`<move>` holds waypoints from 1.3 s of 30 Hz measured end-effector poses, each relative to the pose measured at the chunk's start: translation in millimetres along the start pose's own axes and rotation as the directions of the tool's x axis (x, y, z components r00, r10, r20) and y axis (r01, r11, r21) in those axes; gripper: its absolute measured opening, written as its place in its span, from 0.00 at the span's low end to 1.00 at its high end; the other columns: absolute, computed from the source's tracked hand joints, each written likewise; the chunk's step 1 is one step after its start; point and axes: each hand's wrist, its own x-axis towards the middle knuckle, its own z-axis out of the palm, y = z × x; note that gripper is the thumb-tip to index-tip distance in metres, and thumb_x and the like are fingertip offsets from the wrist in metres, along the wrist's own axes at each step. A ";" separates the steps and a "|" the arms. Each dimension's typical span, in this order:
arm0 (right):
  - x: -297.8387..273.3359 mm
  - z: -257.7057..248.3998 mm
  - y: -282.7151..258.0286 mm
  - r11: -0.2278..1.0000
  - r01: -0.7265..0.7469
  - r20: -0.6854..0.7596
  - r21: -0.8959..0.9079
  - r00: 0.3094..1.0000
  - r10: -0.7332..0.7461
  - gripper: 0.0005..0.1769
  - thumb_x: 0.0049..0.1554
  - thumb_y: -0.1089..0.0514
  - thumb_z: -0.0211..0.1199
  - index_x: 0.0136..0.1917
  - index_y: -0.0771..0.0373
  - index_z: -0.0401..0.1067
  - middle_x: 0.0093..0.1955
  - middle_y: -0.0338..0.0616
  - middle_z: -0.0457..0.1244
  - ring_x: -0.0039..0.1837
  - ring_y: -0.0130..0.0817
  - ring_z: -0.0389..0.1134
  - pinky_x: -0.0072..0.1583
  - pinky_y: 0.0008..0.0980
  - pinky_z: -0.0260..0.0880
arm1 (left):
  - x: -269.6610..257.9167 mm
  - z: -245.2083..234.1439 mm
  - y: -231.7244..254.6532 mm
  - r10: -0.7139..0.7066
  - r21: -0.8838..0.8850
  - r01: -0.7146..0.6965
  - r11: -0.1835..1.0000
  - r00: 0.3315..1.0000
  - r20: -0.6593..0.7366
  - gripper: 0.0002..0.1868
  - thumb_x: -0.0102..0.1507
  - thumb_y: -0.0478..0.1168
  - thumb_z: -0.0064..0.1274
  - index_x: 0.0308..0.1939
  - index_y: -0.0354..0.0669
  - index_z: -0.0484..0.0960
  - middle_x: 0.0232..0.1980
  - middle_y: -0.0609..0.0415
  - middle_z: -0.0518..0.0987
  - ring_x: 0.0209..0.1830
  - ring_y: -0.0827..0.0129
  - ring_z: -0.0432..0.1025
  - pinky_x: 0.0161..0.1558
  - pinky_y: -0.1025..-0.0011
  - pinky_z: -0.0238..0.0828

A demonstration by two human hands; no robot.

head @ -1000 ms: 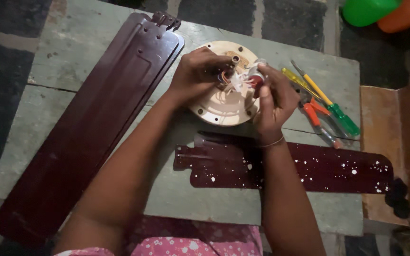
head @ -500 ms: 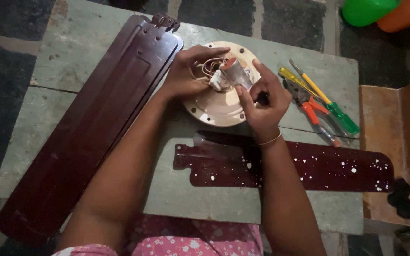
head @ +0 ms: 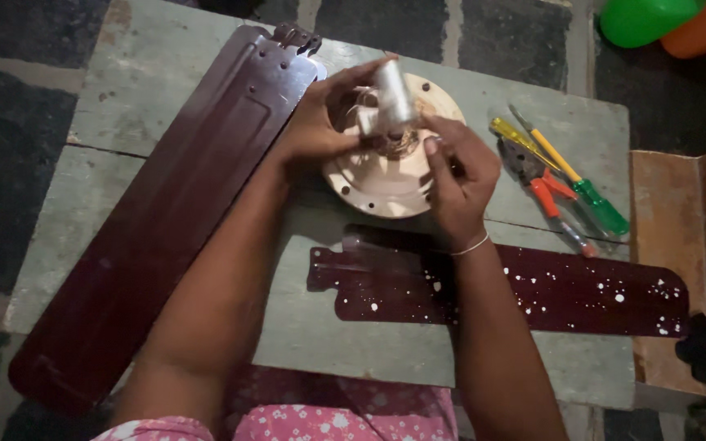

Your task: The person uses a screwdriver to adjust components inside a ceiling fan motor housing, then handles a small white cylindrical part and wires. The person continues to manipulate the internal wiring and components of the motor housing.

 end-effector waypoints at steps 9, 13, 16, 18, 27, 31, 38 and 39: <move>9.2 -0.6 -1.9 0.957 -0.084 0.131 -0.278 0.984 0.124 0.31 0.61 0.68 0.67 0.75 0.60 0.67 0.56 0.43 0.72 0.35 0.20 0.54 0.38 0.23 0.55 | 1.1 -9.6 -2.2 0.054 -0.296 -0.046 0.954 0.998 0.017 0.51 0.59 0.29 0.72 0.82 0.39 0.59 0.68 0.46 0.74 0.70 0.63 0.70 0.74 0.63 0.70; 6.9 1.3 8.2 0.930 0.040 0.155 -0.365 0.988 0.018 0.25 0.60 0.68 0.69 0.70 0.63 0.72 0.58 0.47 0.72 0.39 0.21 0.62 0.43 0.23 0.63 | -2.0 -8.2 6.1 0.041 -0.322 -0.043 0.946 0.999 -0.011 0.51 0.57 0.26 0.69 0.81 0.39 0.58 0.64 0.52 0.74 0.67 0.65 0.71 0.75 0.64 0.73; 5.8 5.7 11.7 0.924 0.037 0.093 -0.381 0.996 -0.001 0.21 0.60 0.68 0.71 0.66 0.64 0.76 0.54 0.47 0.73 0.40 0.22 0.65 0.43 0.24 0.65 | -3.6 -8.4 12.3 -0.013 -0.354 0.005 0.935 1.000 -0.021 0.52 0.57 0.23 0.71 0.81 0.36 0.60 0.59 0.54 0.74 0.63 0.67 0.71 0.72 0.65 0.73; 6.2 8.0 10.7 0.933 0.027 0.072 -0.359 0.997 -0.001 0.20 0.59 0.67 0.71 0.64 0.64 0.76 0.54 0.46 0.72 0.44 0.21 0.69 0.43 0.24 0.67 | -1.4 -10.8 15.2 0.016 -0.370 -0.006 0.929 1.000 0.023 0.52 0.56 0.22 0.72 0.81 0.35 0.60 0.58 0.54 0.74 0.62 0.68 0.71 0.70 0.69 0.73; 7.5 15.6 5.7 0.891 -0.019 0.034 -0.453 0.999 0.039 0.15 0.57 0.66 0.73 0.58 0.61 0.80 0.51 0.47 0.74 0.44 0.26 0.75 0.44 0.24 0.71 | -1.2 -9.8 17.4 0.005 -0.375 -0.008 0.927 1.000 -0.008 0.53 0.54 0.23 0.70 0.80 0.36 0.59 0.61 0.50 0.76 0.65 0.65 0.72 0.72 0.65 0.75; 5.5 19.7 8.5 0.883 -0.050 -0.009 -0.467 0.999 0.053 0.14 0.57 0.65 0.74 0.57 0.61 0.80 0.48 0.46 0.73 0.43 0.27 0.76 0.43 0.26 0.74 | -0.3 -9.4 13.9 0.000 -0.373 -0.005 0.928 1.000 -0.016 0.53 0.54 0.22 0.70 0.80 0.36 0.59 0.61 0.50 0.76 0.65 0.65 0.72 0.73 0.65 0.75; 5.4 20.3 4.8 0.870 -0.067 -0.038 -0.489 0.998 0.056 0.13 0.55 0.66 0.73 0.55 0.62 0.81 0.46 0.46 0.74 0.38 0.27 0.74 0.42 0.26 0.70 | -1.2 -9.4 12.4 0.030 -0.354 -0.031 0.935 1.000 -0.008 0.53 0.54 0.24 0.72 0.79 0.36 0.60 0.62 0.52 0.76 0.68 0.66 0.71 0.75 0.66 0.72; 5.6 20.3 4.3 0.870 -0.057 -0.038 -0.489 0.998 0.044 0.13 0.56 0.66 0.73 0.55 0.62 0.81 0.45 0.46 0.74 0.38 0.27 0.73 0.42 0.26 0.70 | -1.5 -8.9 12.8 0.028 -0.355 -0.029 0.934 1.000 -0.010 0.53 0.53 0.25 0.73 0.79 0.36 0.60 0.62 0.52 0.76 0.68 0.67 0.71 0.74 0.66 0.72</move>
